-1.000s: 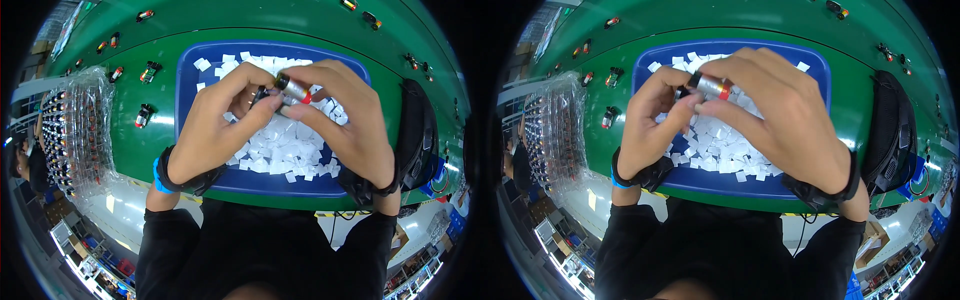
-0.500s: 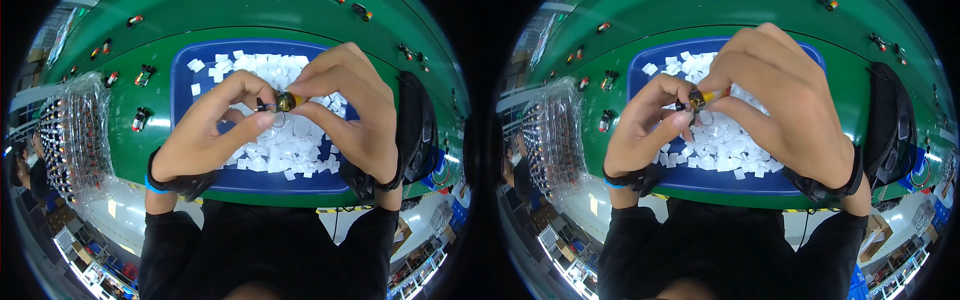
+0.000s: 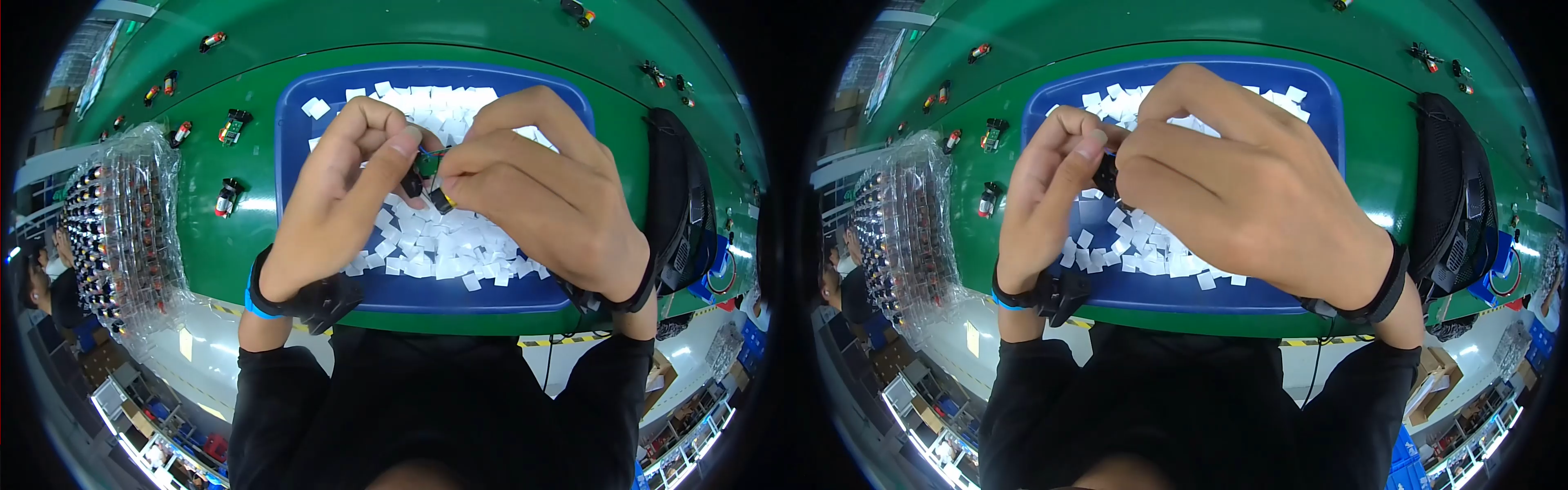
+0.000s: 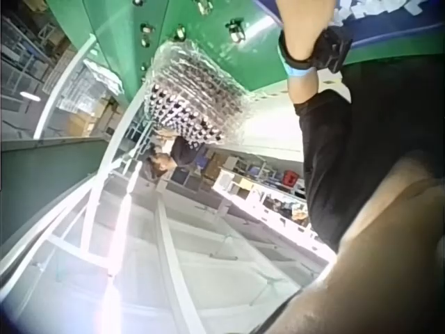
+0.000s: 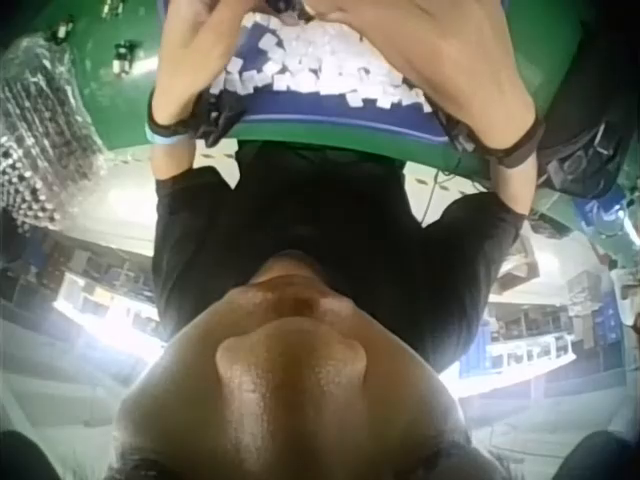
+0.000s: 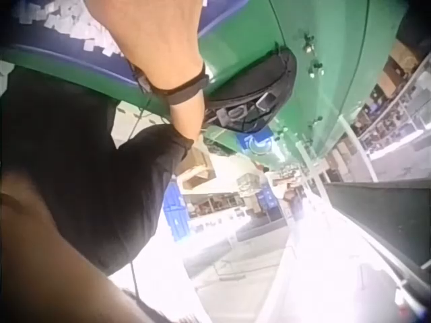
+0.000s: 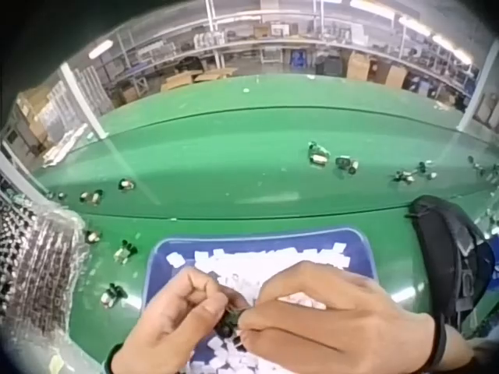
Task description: The person assembles electronic components by fitting a battery and a circuit board into a black plastic housing. They press the pieces together and place the finished unit onto the green workbench before repeating the process.
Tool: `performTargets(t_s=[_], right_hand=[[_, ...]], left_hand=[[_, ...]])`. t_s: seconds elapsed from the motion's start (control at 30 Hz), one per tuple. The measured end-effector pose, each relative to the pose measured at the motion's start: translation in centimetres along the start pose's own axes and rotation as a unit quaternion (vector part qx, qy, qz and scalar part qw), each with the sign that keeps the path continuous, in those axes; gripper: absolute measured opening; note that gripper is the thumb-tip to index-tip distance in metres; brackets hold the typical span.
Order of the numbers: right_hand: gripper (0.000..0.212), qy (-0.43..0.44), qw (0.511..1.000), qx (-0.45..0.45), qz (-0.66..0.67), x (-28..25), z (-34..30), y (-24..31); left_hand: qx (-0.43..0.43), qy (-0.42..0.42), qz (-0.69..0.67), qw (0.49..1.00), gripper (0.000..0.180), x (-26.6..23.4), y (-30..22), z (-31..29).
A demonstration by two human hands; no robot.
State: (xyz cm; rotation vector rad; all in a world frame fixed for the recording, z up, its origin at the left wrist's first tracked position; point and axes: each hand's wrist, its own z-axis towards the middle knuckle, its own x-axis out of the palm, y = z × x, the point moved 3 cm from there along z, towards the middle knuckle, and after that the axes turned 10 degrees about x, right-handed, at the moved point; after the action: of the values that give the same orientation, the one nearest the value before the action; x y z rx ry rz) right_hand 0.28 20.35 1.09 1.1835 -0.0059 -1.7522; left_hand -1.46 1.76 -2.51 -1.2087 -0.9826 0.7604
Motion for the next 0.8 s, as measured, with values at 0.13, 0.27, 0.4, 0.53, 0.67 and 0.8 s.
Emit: performTargets(t_s=[0.13,0.27,0.4,0.53,0.67,0.8], right_hand=[[0.027,-0.031,0.999,0.010,-0.006,0.0,0.0,-0.2],[0.027,-0.022,0.999,0.031,0.026,-0.4,0.3,-0.3],[0.027,0.012,1.000,0.004,0.021,0.1,0.2,0.1],[0.026,-0.015,0.999,-0.029,0.013,0.8,0.2,0.7],[0.025,-0.008,1.000,-0.003,-0.008,0.2,0.4,0.6],[0.027,-0.046,0.998,-0.020,-0.037,-0.3,0.2,-0.1]], left_hand=[[-0.012,-0.014,0.088,0.996,0.008,-0.1,-0.3,-0.1],[0.062,0.045,0.143,0.987,0.009,0.0,-0.9,0.2],[0.068,0.052,0.217,0.973,0.010,-0.5,-0.7,-0.1],[0.016,0.012,0.241,0.970,0.010,-0.4,-0.8,-0.2],[-0.030,-0.059,0.004,0.998,0.014,0.0,-1.4,0.2],[-0.133,0.025,-0.071,0.988,0.023,0.3,-1.0,0.3]])
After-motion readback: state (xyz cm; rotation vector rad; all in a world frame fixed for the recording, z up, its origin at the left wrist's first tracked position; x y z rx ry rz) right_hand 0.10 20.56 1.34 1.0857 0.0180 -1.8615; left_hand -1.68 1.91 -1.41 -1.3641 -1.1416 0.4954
